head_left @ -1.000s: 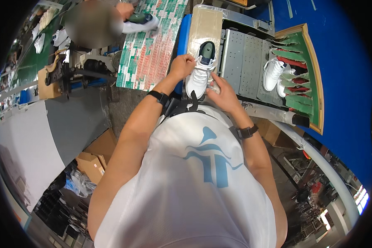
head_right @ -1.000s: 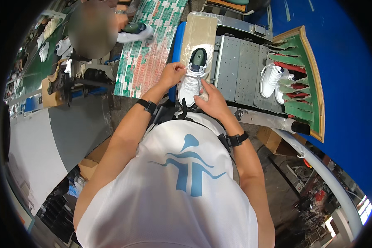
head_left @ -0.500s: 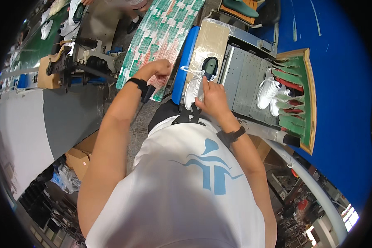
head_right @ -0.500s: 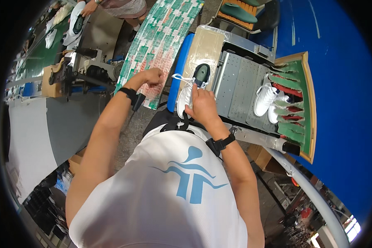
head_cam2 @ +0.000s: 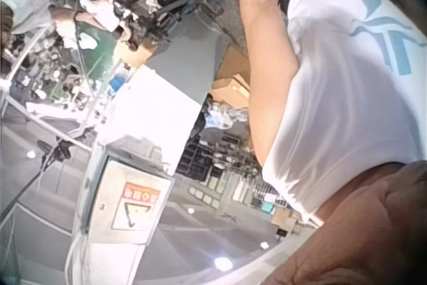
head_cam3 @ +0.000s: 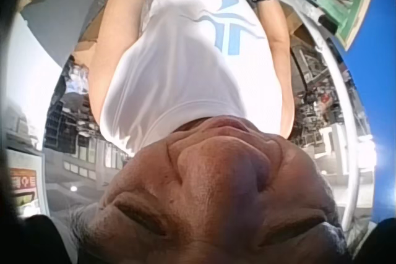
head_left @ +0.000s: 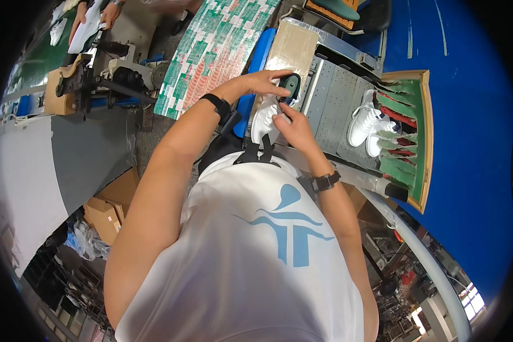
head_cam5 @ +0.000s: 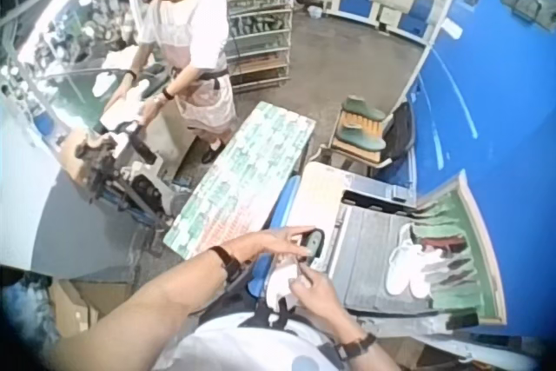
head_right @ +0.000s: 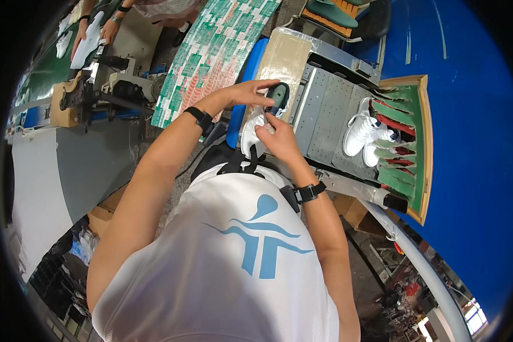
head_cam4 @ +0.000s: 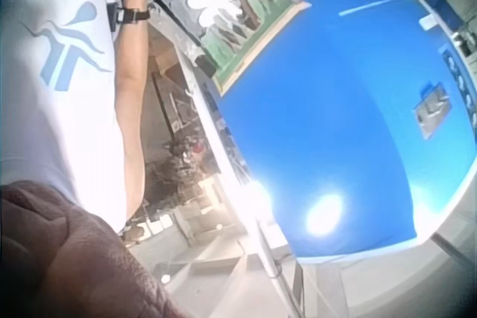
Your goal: Placing and removing white shoes from a lasting or steaming machine in a factory environment.
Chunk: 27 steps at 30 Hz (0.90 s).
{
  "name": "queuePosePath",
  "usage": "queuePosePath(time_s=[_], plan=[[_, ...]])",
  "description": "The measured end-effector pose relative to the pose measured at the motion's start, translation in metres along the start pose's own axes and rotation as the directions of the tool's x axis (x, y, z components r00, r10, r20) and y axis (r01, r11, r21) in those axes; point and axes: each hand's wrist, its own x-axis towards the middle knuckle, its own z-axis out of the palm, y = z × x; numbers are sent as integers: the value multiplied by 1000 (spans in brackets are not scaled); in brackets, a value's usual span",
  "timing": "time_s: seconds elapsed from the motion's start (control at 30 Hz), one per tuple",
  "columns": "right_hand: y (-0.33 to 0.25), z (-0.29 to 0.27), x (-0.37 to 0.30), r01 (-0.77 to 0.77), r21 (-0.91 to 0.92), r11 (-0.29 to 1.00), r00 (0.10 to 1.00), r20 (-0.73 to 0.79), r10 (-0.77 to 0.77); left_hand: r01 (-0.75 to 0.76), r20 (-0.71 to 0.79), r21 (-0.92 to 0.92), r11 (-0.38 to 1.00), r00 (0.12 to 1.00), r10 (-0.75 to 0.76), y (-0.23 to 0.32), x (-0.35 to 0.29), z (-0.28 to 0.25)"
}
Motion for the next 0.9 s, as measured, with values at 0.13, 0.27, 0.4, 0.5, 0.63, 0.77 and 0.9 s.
queuePosePath(time_s=[0.13, 0.27, 0.4, 0.5, 0.63, 0.77, 0.9], plan=[[-9, 8, -1, 34, -9, 999, 999, 30, -34, -17, -20, 248, 969, 1000, 23, 22, 7, 3], [-12, 9, -15, 202, -226, 953, 968, 196, -158, -70, -31, 329, 942, 996, 84, 20, 16, 2], [-4, -13, -39, 269, -331, 904, 917, 374, -136, -67, -43, 450, 891, 994, 96, 15, 11, 2], [7, -31, -56, 255, -306, 917, 935, 321, -153, -91, -52, 435, 896, 991, 125, 14, 9, 2], [5, -27, -44, 274, -302, 913, 961, 108, -253, 34, -2, 301, 953, 999, -35, 40, -1, 10], [-9, -4, -16, 262, -402, 877, 965, 94, -245, -86, -7, 229, 970, 996, 90, 3, 9, 5], [-14, 10, -8, 209, -482, 851, 969, 220, -114, -180, -35, 319, 930, 979, 201, 5, 6, 5]])
